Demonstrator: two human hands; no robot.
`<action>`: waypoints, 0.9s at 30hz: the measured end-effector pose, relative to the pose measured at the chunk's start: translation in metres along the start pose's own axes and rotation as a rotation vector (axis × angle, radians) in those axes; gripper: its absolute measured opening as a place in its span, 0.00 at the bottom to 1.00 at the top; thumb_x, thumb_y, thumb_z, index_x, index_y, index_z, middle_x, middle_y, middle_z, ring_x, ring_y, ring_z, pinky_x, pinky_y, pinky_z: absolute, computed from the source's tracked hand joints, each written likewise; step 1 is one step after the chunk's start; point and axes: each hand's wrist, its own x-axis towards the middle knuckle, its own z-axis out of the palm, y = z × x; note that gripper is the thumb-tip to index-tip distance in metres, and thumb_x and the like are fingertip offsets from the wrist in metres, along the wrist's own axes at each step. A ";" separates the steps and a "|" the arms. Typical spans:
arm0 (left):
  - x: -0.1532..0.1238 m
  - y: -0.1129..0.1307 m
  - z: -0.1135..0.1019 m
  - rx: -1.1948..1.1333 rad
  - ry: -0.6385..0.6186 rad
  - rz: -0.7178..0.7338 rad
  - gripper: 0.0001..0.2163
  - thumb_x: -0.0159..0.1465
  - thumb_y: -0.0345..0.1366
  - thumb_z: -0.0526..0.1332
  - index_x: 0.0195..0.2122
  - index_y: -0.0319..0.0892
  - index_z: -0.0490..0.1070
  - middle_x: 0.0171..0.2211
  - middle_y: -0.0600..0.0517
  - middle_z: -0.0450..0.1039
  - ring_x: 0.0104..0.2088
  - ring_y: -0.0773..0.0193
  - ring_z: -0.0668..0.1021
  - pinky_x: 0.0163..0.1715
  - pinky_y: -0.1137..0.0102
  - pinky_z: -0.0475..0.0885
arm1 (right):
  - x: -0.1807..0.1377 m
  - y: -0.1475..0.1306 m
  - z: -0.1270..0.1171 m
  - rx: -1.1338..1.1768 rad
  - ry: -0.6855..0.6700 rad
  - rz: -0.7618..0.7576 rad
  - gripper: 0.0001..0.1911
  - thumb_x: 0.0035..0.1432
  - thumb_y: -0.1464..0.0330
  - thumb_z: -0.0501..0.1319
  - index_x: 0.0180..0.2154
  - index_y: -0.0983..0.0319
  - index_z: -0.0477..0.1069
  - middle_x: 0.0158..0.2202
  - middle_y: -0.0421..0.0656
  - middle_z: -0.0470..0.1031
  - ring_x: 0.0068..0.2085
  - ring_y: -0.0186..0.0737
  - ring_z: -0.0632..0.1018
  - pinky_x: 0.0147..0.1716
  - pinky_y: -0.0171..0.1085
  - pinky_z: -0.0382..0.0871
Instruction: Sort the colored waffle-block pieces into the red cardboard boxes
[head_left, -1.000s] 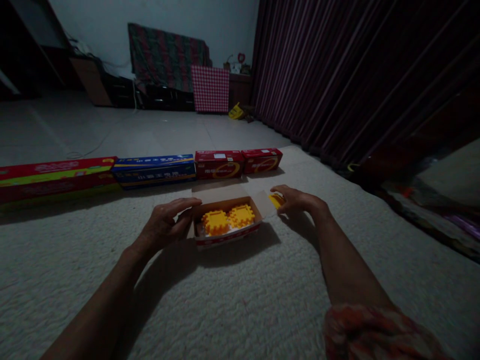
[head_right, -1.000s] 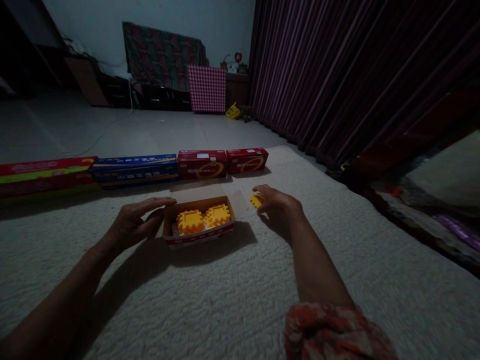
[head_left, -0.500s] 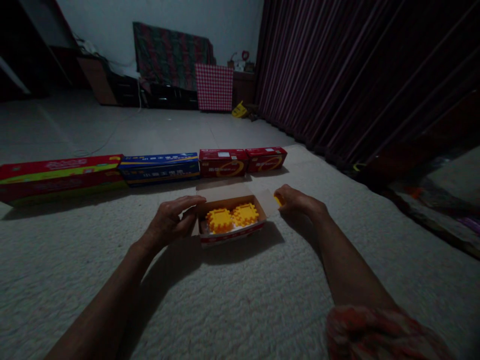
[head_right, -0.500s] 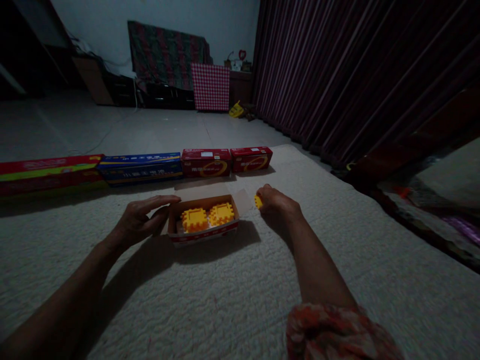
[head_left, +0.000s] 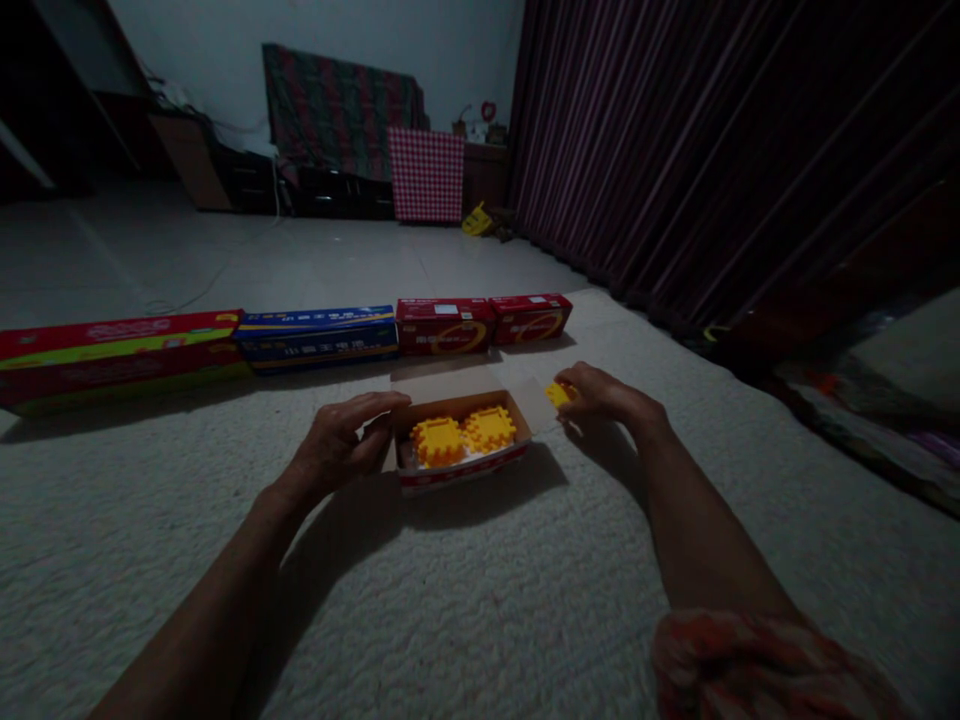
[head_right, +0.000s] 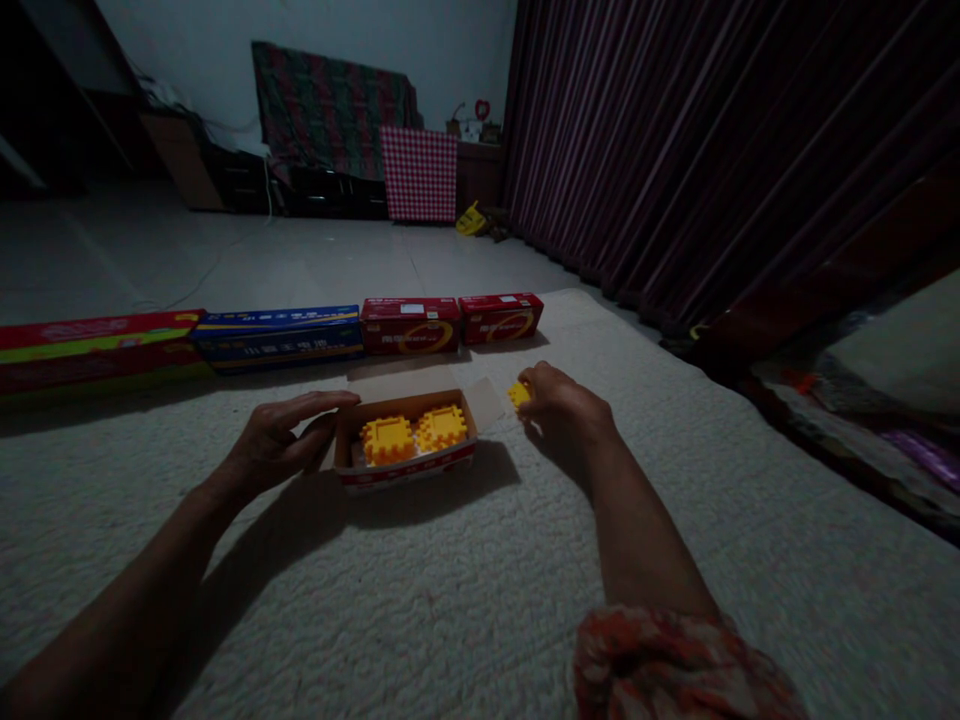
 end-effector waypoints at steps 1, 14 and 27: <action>0.000 0.000 0.000 0.000 0.002 0.001 0.14 0.64 0.31 0.57 0.48 0.45 0.79 0.45 0.47 0.83 0.43 0.58 0.85 0.39 0.67 0.82 | 0.000 0.000 -0.007 -0.002 0.009 -0.001 0.22 0.47 0.66 0.71 0.46 0.58 0.75 0.45 0.47 0.74 0.45 0.46 0.76 0.46 0.42 0.72; -0.003 -0.009 0.006 -0.041 0.045 0.029 0.15 0.63 0.30 0.58 0.48 0.45 0.79 0.45 0.46 0.83 0.43 0.59 0.85 0.41 0.67 0.81 | -0.042 -0.101 -0.051 0.228 0.253 -0.678 0.23 0.56 0.68 0.65 0.54 0.60 0.70 0.50 0.49 0.74 0.50 0.48 0.76 0.51 0.47 0.71; -0.003 -0.008 0.006 -0.057 0.039 0.000 0.16 0.62 0.29 0.57 0.48 0.44 0.80 0.44 0.47 0.84 0.42 0.60 0.85 0.42 0.68 0.81 | -0.038 -0.109 -0.027 0.082 0.123 -0.643 0.24 0.56 0.71 0.66 0.55 0.59 0.69 0.52 0.50 0.73 0.52 0.51 0.73 0.54 0.52 0.66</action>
